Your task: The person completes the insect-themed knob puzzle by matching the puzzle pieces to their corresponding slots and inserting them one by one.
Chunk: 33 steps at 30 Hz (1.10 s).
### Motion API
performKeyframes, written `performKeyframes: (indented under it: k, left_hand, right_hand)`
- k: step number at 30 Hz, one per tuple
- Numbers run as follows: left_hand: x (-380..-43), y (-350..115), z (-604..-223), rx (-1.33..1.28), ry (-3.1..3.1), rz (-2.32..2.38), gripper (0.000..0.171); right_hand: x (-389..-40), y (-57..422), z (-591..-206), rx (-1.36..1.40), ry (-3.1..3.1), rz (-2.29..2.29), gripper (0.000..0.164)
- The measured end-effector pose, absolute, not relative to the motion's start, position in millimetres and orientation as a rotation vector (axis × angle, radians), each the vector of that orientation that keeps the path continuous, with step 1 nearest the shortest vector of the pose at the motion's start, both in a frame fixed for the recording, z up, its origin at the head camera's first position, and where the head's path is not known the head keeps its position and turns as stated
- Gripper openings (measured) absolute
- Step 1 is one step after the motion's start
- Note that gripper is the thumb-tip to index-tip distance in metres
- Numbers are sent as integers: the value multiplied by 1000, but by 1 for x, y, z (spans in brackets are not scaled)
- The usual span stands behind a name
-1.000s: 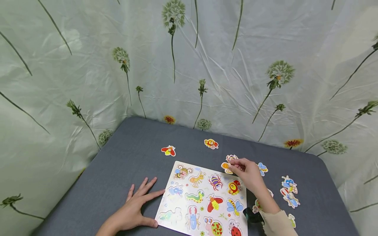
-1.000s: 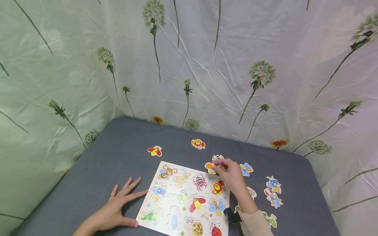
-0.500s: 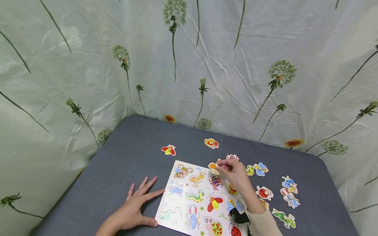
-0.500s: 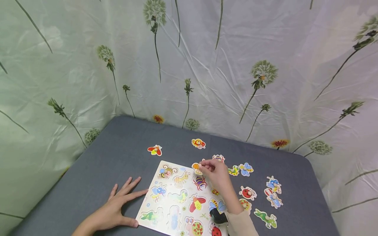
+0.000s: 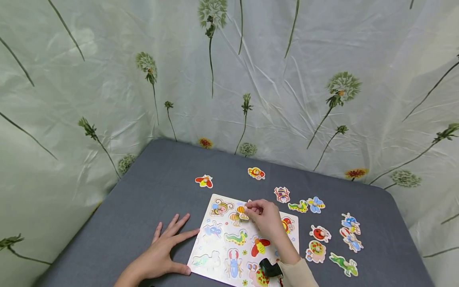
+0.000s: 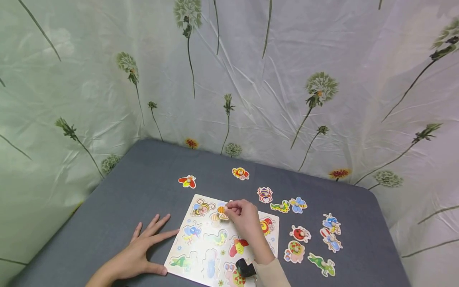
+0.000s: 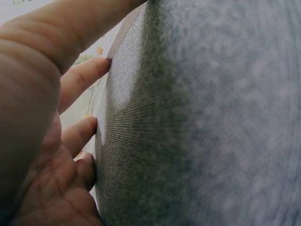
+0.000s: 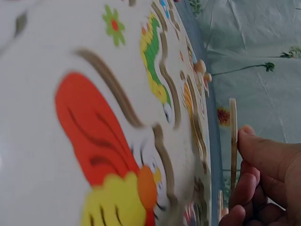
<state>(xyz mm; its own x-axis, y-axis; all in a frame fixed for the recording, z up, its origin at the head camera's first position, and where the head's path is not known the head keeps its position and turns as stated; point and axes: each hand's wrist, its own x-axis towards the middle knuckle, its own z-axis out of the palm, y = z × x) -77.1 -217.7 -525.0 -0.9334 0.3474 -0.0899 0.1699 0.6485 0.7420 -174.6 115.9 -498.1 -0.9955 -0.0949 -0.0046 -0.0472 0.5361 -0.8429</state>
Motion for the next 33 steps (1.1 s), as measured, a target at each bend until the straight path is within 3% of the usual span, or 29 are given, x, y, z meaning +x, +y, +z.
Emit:
performKeyframes:
  k: [33]
  left_hand:
    - [-77, -217, -523, 408, 2646, 1145, 102]
  right_hand:
    - [-166, 92, -507, -146, 2755, -1371, 6]
